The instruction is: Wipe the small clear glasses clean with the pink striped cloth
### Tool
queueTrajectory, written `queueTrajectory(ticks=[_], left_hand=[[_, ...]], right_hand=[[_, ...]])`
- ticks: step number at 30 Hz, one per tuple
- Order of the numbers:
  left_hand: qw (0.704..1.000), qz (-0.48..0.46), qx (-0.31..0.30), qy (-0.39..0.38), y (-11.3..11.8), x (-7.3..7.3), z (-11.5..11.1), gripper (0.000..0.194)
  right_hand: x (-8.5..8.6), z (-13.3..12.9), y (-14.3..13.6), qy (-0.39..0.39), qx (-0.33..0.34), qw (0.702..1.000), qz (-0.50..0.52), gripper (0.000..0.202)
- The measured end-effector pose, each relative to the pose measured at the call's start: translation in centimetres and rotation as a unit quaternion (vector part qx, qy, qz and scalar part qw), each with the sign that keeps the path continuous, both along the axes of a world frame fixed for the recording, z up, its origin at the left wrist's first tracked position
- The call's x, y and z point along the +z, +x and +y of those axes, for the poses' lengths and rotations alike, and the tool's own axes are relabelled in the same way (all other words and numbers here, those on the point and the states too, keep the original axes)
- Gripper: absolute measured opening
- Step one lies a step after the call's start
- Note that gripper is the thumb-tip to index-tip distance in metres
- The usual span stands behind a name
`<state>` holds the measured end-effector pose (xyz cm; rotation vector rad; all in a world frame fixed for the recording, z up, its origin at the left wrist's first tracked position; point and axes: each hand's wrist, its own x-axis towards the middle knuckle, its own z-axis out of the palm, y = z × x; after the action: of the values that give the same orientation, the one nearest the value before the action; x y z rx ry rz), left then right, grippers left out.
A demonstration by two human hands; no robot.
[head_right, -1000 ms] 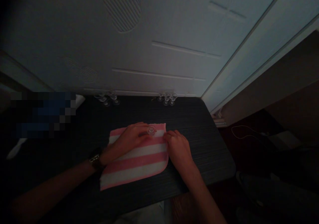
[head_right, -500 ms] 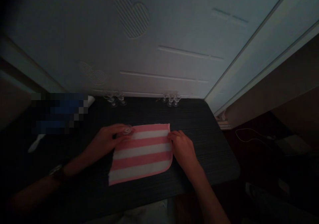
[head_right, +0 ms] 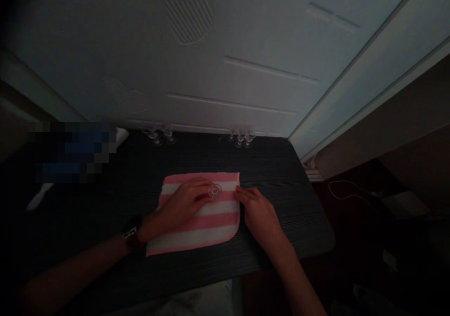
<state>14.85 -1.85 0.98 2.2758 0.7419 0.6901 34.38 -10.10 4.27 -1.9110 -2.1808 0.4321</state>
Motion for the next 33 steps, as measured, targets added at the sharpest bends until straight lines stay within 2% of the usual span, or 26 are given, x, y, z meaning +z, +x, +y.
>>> queueTrajectory(ticks=[4,9,12,14,17,21,25,29,33], left_hand=[[0.998,0.052,0.015,0.016,-4.6,-0.1,0.7,0.015],[0.990,0.094,0.107,0.006,-11.1,-0.6,0.8,0.021],[0.987,0.096,0.129,0.001,-13.2,-0.6,0.3,0.023],[0.985,0.093,0.143,-0.003,-13.1,-0.3,-0.1,0.023],[0.985,0.079,0.152,0.001,-11.3,0.3,-0.7,0.021],[0.994,0.040,0.099,0.026,-7.7,0.9,-1.6,0.016],[0.996,0.039,0.078,0.001,-5.7,0.5,-2.0,0.015],[0.993,0.019,0.100,-0.060,-6.5,-0.3,-2.2,0.024],[0.988,0.026,0.115,-0.099,-9.3,-0.6,-2.5,0.030]], right_hand=[[-0.2,-0.1,0.1,0.003,0.004,1.000,-0.002,0.051],[-0.3,-0.2,0.3,0.012,0.003,1.000,-0.003,0.052],[-0.2,0.0,0.2,0.010,0.001,1.000,0.002,0.053],[-0.1,0.2,-0.2,0.009,0.000,1.000,-0.005,0.049],[0.4,0.3,-2.0,0.030,-0.012,0.999,-0.006,0.041],[0.6,0.0,-6.1,0.052,0.001,0.992,0.119,0.041],[-0.2,0.1,-9.6,0.029,-0.011,0.977,0.212,0.037],[-1.4,0.9,-10.7,0.031,-0.058,0.981,0.185,0.022],[-1.9,1.2,-11.1,0.035,-0.074,0.986,0.142,0.010]])
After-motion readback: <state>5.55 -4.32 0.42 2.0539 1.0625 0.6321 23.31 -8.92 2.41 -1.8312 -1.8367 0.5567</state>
